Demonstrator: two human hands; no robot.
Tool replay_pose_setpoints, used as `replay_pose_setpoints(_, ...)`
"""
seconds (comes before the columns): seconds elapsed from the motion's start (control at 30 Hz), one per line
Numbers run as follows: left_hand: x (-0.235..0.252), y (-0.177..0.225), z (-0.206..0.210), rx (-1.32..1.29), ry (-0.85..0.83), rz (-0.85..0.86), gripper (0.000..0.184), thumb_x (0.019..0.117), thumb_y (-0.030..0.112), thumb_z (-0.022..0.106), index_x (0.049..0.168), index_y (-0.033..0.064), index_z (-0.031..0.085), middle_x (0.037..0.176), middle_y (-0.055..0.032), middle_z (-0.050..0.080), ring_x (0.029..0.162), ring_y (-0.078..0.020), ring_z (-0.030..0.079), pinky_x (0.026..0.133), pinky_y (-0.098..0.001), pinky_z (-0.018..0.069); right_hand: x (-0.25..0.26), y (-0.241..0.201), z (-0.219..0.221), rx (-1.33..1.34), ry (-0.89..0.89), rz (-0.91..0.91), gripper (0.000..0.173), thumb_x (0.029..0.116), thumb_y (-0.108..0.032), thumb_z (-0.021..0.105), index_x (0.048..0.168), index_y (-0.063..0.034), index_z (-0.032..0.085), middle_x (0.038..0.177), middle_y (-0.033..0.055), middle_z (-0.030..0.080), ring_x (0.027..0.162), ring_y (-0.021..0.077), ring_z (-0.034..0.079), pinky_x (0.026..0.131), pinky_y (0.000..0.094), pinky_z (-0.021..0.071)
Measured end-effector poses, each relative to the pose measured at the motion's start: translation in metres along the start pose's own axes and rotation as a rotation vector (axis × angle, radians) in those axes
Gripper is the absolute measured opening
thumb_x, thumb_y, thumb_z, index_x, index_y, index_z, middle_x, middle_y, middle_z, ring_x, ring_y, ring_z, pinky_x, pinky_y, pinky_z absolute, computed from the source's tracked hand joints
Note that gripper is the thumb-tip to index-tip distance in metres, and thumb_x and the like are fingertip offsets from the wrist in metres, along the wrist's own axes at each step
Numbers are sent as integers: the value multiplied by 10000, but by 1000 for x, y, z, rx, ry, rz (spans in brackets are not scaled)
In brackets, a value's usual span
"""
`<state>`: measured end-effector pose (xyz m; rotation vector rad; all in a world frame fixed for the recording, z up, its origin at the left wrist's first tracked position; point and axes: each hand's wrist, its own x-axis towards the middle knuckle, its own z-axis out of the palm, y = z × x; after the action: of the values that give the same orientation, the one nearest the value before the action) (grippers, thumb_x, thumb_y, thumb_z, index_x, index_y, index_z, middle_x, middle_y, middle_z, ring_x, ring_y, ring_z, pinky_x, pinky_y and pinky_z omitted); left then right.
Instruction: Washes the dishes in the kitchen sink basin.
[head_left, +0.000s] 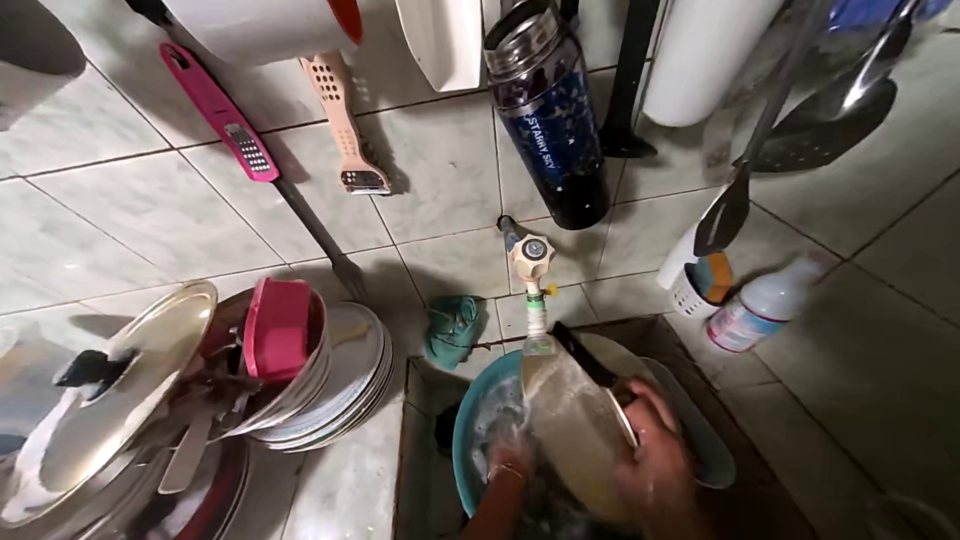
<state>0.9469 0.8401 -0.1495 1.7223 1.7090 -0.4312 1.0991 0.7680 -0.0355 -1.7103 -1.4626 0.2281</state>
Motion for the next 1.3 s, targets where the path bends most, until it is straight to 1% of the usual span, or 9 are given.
replay_pose_setpoints(0.33, -7, -17, -32, 163, -202, 64, 535, 1029, 169, 560, 1492, -65, 431, 1553, -289, 412, 1437, -468, 397, 1152, -641, 338, -23, 8, 19, 199, 40, 185, 188, 758, 120, 593, 941, 156, 613, 1420, 365, 501, 1343, 457, 502, 1068, 514, 466)
replay_pose_setpoints(0.5, -21, -33, -66, 67, -165, 137, 469, 1024, 229, 573, 1428, -7, 539, 1444, -272, 541, 1376, -452, 483, 1138, -628, 368, 4, 19, -12, 365, 58, 519, 274, 747, 111, 602, 1019, 83, 601, 1257, 241, 602, 1109, 282, 613, 895, 438, 532)
replay_pose_setpoints(0.7, -73, -82, -92, -920, 71, 154, 566, 993, 99, 624, 1494, -28, 393, 1345, -232, 591, 1139, -306, 652, 952, -446, 556, 4, 22, -35, 611, 27, 924, 603, 661, 213, 588, 1230, 26, 521, 1083, 207, 585, 886, 277, 613, 690, 450, 547)
replay_pose_setpoints(0.83, -138, -68, -83, -1729, 290, 75, 244, 1072, 172, 431, 940, 70, 609, 654, -13, 615, 546, -91, 587, 534, -258, 531, -15, 19, -16, 785, -33, 1097, 602, 731, 202, 565, 1294, 5, 482, 1067, 188, 582, 839, 248, 619, 655, 417, 546)
replay_pose_setpoints(0.93, -169, -61, -85, -1798, 406, 96, 128, 981, -12, 426, 1011, 56, 531, 728, -5, 609, 607, -73, 605, 579, -249, 545, -32, 20, 8, 847, -82, 1178, 581, 766, 175, 556, 1314, -3, 486, 1047, 188, 591, 832, 250, 615, 667, 424, 541)
replay_pose_setpoints(1.03, -179, -59, -88, -1669, 461, 108, 273, 809, -157, 437, 937, 73, 510, 741, 20, 593, 566, -21, 561, 509, -187, 499, -45, 37, 31, 603, -300, 1055, 567, 840, 110, 620, 1383, 44, 470, 1206, 274, 585, 1029, 342, 612, 844, 505, 527)
replay_pose_setpoints(1.13, -176, -57, -87, -1560, 508, 181, 372, 713, -166, 475, 1015, 43, 534, 812, 29, 579, 650, -3, 563, 563, -166, 493, -51, 46, 40, 129, -502, 566, 608, 902, -142, 756, 1386, 113, 489, 1337, 354, 548, 1248, 476, 558, 1053, 572, 460)
replay_pose_setpoints(1.23, -164, -53, -86, -1497, 521, 216, 530, 683, -138, 525, 1202, -33, 548, 888, -2, 597, 701, -22, 582, 598, -183, 506, -54, 20, 46, -28, -475, 116, 598, 807, -160, 813, 1344, 20, 621, 1336, 366, 560, 1228, 571, 544, 992, 688, 457)
replay_pose_setpoints(1.3, -153, -51, -87, -1455, 521, 239, 618, 658, -116, 540, 1273, -53, 542, 1016, -40, 637, 769, -37, 607, 631, -199, 515, -50, -2, 55, 132, -749, 55, 464, 885, -120, 740, 1326, -6, 650, 1352, 305, 589, 1255, 488, 568, 1048, 629, 457)
